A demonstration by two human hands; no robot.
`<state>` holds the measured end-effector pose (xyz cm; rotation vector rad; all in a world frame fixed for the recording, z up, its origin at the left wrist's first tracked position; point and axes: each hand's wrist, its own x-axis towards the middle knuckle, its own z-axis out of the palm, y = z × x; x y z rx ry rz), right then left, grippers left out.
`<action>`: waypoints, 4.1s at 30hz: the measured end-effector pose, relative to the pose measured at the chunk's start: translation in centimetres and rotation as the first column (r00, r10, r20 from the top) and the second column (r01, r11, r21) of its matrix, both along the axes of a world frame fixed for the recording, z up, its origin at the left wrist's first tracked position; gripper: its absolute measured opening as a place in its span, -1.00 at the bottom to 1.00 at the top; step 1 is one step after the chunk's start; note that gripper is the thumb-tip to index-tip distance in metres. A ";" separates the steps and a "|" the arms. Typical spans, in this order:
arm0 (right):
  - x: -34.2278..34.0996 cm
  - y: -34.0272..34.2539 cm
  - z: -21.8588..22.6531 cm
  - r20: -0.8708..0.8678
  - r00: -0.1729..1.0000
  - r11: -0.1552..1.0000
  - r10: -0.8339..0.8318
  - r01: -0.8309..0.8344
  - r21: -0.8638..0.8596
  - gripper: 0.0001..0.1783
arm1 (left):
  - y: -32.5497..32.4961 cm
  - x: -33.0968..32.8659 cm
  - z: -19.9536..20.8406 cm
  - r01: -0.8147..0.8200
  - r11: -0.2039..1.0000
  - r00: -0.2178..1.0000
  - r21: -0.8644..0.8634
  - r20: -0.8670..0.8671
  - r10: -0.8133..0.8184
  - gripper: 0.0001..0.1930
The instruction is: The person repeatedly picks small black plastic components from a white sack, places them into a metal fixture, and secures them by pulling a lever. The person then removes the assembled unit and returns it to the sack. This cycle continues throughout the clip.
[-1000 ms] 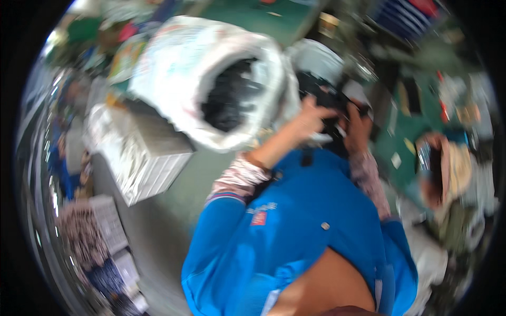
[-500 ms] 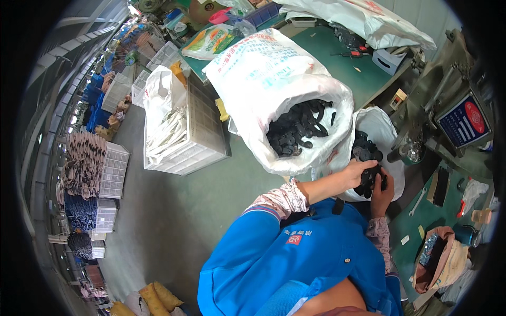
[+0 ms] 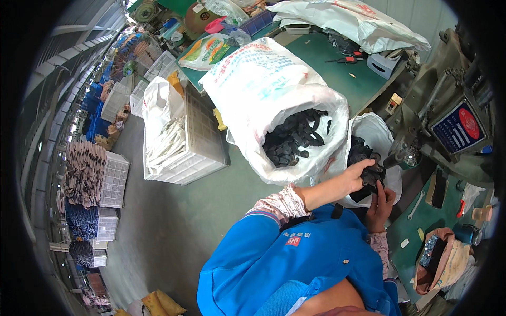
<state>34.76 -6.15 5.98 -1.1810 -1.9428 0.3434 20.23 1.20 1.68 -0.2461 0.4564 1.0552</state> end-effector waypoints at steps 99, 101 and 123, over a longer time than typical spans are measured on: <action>2.9 6.7 4.7 -0.686 0.693 0.747 -0.222 -0.331 -0.576 -0.64 | -2.8 -2.2 6.2 0.274 0.895 0.756 0.353 -0.654 0.026 -0.80; 2.7 6.6 5.0 -0.715 0.671 0.779 -0.198 -0.334 -0.530 -0.65 | -2.7 -2.1 6.2 0.300 0.877 0.706 0.375 -0.706 0.060 -0.82; 3.2 10.9 6.4 -0.588 0.795 0.768 -0.145 -0.285 -0.574 -0.59 | -2.2 -1.0 6.8 0.402 0.826 0.795 0.394 -0.598 -0.102 -0.70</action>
